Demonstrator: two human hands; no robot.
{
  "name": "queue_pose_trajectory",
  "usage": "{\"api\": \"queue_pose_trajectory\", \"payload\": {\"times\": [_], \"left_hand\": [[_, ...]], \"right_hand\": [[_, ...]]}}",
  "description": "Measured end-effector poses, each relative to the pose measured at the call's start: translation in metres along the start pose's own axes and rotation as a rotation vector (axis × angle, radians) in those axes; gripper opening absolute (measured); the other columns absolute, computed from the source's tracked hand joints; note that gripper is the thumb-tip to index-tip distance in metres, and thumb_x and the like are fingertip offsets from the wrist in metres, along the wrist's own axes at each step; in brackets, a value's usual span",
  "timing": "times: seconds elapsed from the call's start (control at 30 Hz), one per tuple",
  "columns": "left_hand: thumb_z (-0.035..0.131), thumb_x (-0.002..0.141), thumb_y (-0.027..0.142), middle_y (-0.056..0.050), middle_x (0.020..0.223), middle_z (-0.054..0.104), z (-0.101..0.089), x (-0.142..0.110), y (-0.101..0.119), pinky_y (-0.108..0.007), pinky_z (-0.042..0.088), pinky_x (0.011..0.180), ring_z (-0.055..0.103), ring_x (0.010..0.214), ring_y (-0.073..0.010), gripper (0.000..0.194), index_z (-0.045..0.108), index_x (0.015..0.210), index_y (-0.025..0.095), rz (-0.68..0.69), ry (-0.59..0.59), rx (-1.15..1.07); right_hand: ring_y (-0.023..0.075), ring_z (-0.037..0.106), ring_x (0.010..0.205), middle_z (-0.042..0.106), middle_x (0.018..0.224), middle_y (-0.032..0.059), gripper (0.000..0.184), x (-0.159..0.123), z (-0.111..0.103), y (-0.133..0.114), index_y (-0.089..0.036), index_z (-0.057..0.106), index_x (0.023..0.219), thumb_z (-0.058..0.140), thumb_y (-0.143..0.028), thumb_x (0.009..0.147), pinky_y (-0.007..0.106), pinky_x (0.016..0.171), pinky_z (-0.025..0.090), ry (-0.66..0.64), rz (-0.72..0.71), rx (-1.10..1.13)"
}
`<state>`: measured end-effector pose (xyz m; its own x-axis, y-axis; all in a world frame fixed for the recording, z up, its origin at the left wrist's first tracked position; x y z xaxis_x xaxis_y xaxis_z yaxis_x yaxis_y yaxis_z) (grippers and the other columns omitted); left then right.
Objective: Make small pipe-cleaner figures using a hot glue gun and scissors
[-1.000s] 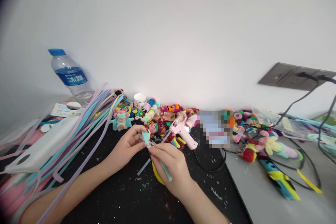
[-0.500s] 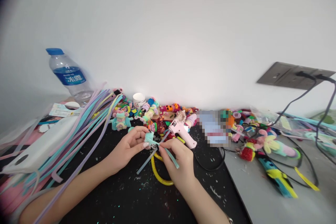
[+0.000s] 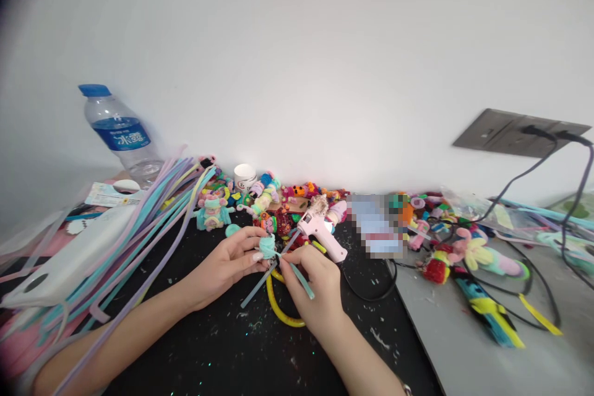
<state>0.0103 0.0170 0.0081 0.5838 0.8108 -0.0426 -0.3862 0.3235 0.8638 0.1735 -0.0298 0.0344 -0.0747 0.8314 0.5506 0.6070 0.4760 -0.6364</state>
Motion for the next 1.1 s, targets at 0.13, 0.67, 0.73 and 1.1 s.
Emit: {"api": "queue_pose_trajectory", "payload": {"times": [0.13,0.67,0.73,1.1], "left_hand": [[0.067,0.075,0.019,-0.003,0.095,0.059,-0.0004,0.0010,0.0011,-0.031,0.042,0.083,0.056,0.088,-0.0150,0.029,0.056,0.101,0.021,0.028,0.028,0.041],[0.063,0.079,0.016,0.000,0.083,0.059,-0.0023,0.0027,-0.0008,-0.024,0.044,0.071,0.056,0.074,-0.0104,0.025,0.053,0.101,0.019,0.022,-0.016,0.072],[0.064,0.078,0.016,0.000,0.083,0.059,-0.0022,0.0024,-0.0008,-0.024,0.044,0.071,0.056,0.073,-0.0097,0.029,0.052,0.103,0.019,0.002,-0.014,0.040],[0.066,0.077,0.016,-0.002,0.082,0.061,-0.0056,0.0003,-0.0011,-0.024,0.046,0.069,0.059,0.069,-0.0094,0.026,0.054,0.100,0.017,-0.106,-0.045,-0.049]], "right_hand": [[0.0131,0.057,0.059,0.063,0.069,0.0021,0.008,0.0007,0.0002,-0.0014,-0.018,0.060,0.076,0.055,-0.016,0.083,0.025,0.054,0.046,-0.008,-0.012,0.002],[0.0116,0.050,0.054,0.057,0.065,0.0002,0.010,-0.0028,0.0007,0.0012,-0.018,0.056,0.073,0.056,-0.018,0.083,0.024,0.050,0.040,-0.015,0.020,-0.017],[0.0110,0.049,0.053,0.056,0.064,-0.0005,0.010,-0.0026,0.0009,0.0022,-0.018,0.055,0.073,0.056,-0.018,0.083,0.023,0.050,0.039,-0.010,0.015,-0.012],[0.0099,0.046,0.052,0.054,0.063,-0.0011,0.012,-0.0045,0.0014,0.0048,-0.018,0.054,0.071,0.055,-0.017,0.082,0.023,0.050,0.036,-0.006,0.051,-0.012]]}}
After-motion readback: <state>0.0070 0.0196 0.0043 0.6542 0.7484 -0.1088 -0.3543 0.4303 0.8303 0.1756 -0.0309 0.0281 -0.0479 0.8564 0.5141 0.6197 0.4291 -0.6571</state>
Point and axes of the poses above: each hand's wrist, its own x-axis towards the middle knuckle, its own z-axis out of the palm, y = z × x, the point moved 2 cm from there along x, towards the middle knuckle
